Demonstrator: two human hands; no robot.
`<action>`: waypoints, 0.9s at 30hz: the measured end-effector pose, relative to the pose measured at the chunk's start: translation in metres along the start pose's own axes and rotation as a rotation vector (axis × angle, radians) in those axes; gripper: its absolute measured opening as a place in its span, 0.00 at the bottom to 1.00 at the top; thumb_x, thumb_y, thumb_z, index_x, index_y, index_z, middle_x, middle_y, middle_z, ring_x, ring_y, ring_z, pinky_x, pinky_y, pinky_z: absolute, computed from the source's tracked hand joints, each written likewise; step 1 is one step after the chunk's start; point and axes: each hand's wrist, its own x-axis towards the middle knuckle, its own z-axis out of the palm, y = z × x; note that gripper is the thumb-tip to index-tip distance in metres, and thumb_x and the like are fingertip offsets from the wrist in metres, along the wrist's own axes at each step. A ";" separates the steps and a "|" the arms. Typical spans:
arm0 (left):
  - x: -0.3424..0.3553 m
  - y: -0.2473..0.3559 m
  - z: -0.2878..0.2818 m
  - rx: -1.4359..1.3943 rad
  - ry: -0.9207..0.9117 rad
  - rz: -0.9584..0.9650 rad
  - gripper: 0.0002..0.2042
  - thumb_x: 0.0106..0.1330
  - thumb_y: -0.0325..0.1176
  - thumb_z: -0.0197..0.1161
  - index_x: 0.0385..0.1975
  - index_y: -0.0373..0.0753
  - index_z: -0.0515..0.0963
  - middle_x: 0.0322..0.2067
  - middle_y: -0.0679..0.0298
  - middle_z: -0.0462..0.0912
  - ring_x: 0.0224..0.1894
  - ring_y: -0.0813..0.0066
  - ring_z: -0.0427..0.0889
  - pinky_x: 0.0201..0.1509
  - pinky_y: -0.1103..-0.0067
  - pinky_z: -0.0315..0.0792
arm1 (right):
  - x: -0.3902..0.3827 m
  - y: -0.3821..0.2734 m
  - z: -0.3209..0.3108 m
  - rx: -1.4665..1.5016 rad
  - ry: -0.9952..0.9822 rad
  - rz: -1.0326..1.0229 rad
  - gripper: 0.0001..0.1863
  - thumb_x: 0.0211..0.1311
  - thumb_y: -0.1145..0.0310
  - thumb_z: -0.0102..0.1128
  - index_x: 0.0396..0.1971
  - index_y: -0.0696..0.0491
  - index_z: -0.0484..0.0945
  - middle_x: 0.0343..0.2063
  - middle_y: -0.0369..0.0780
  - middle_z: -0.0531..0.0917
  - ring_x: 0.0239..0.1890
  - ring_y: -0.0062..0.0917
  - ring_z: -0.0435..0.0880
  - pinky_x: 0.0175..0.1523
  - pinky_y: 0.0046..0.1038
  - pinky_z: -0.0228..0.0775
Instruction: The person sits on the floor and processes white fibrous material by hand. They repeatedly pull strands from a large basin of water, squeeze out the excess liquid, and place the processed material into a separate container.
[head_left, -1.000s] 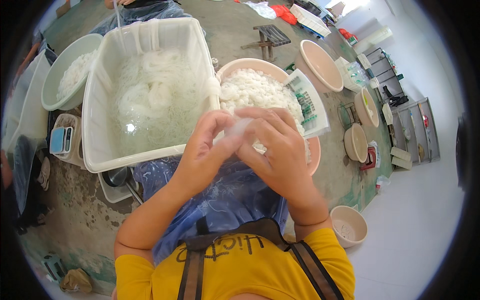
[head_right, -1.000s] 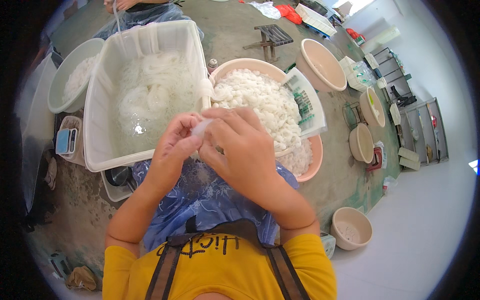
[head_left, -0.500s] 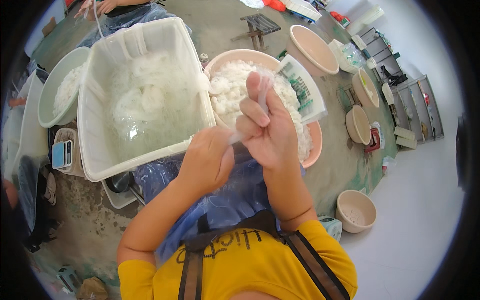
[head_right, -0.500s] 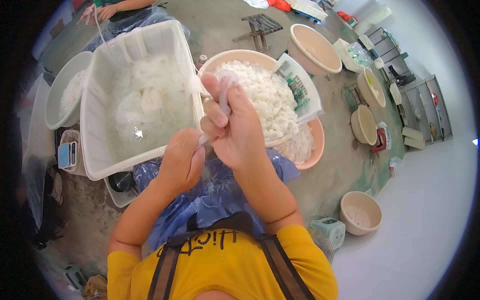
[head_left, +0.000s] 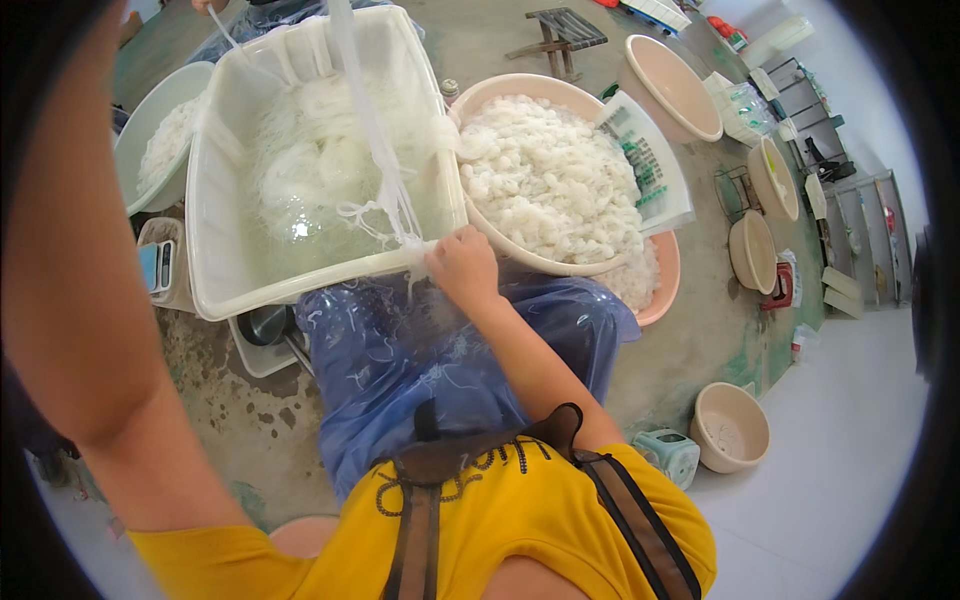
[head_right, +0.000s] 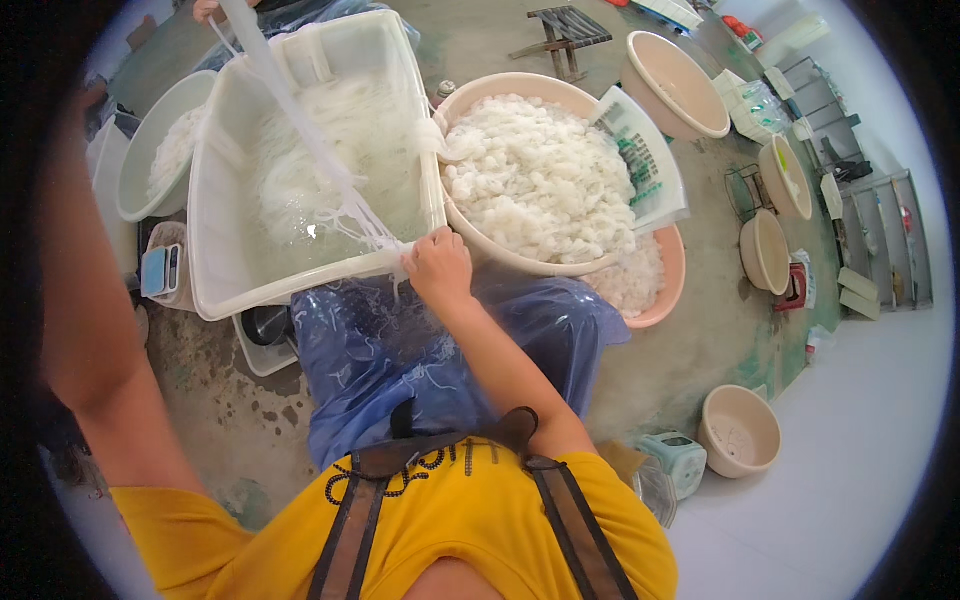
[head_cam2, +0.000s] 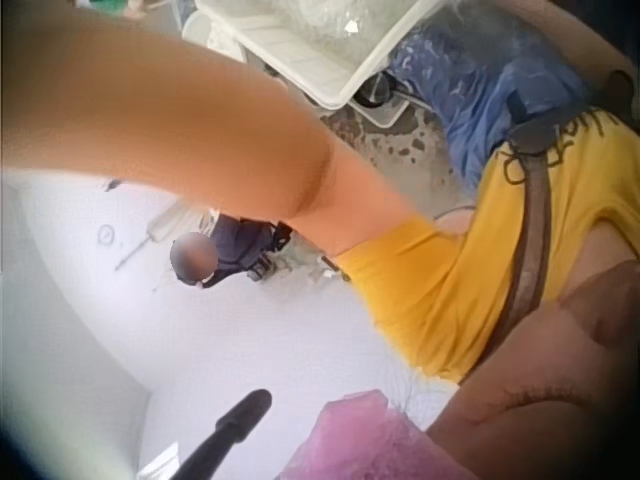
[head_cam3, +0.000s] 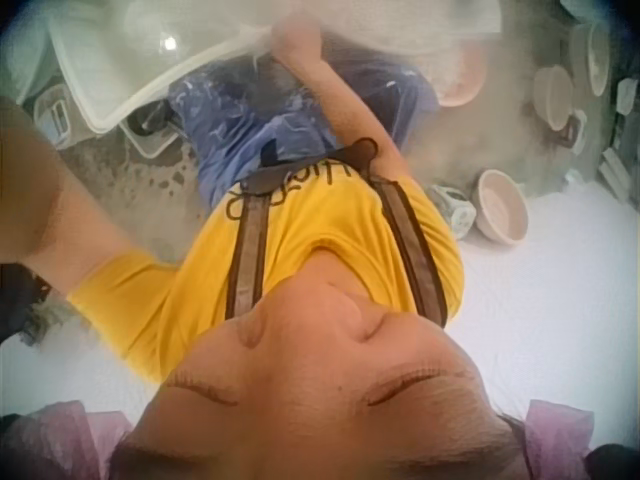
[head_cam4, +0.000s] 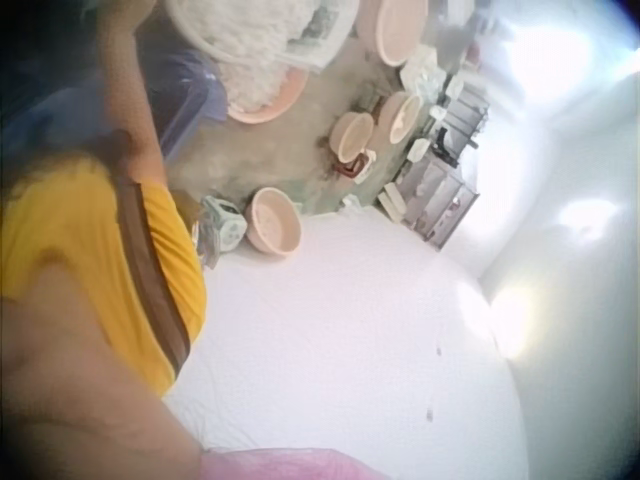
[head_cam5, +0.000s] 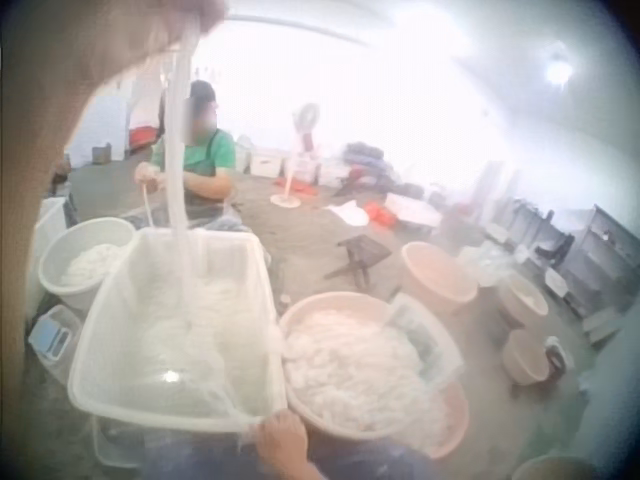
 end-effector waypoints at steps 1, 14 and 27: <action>0.001 -0.008 0.008 -0.036 -0.039 -0.019 0.09 0.63 0.32 0.50 0.25 0.35 0.72 0.18 0.69 0.67 0.23 0.81 0.68 0.32 0.82 0.67 | 0.001 0.006 0.001 0.022 0.032 -0.021 0.06 0.45 0.67 0.61 0.20 0.53 0.76 0.34 0.42 0.75 0.41 0.38 0.72 0.46 0.36 0.64; -0.108 -0.058 0.110 -0.823 -0.110 -0.863 0.13 0.67 0.37 0.44 0.46 0.39 0.66 0.25 0.70 0.71 0.28 0.81 0.68 0.33 0.82 0.66 | 0.066 -0.083 -0.143 1.167 0.116 -0.165 0.14 0.61 0.69 0.51 0.46 0.55 0.71 0.47 0.40 0.73 0.51 0.25 0.68 0.53 0.26 0.60; -0.042 -0.045 0.008 -0.948 0.097 -0.473 0.14 0.68 0.38 0.43 0.33 0.33 0.69 0.17 0.70 0.60 0.21 0.79 0.59 0.30 0.81 0.61 | 0.051 -0.011 -0.026 0.174 -0.232 -0.348 0.24 0.58 0.63 0.50 0.55 0.51 0.62 0.43 0.38 0.76 0.53 0.31 0.69 0.54 0.36 0.59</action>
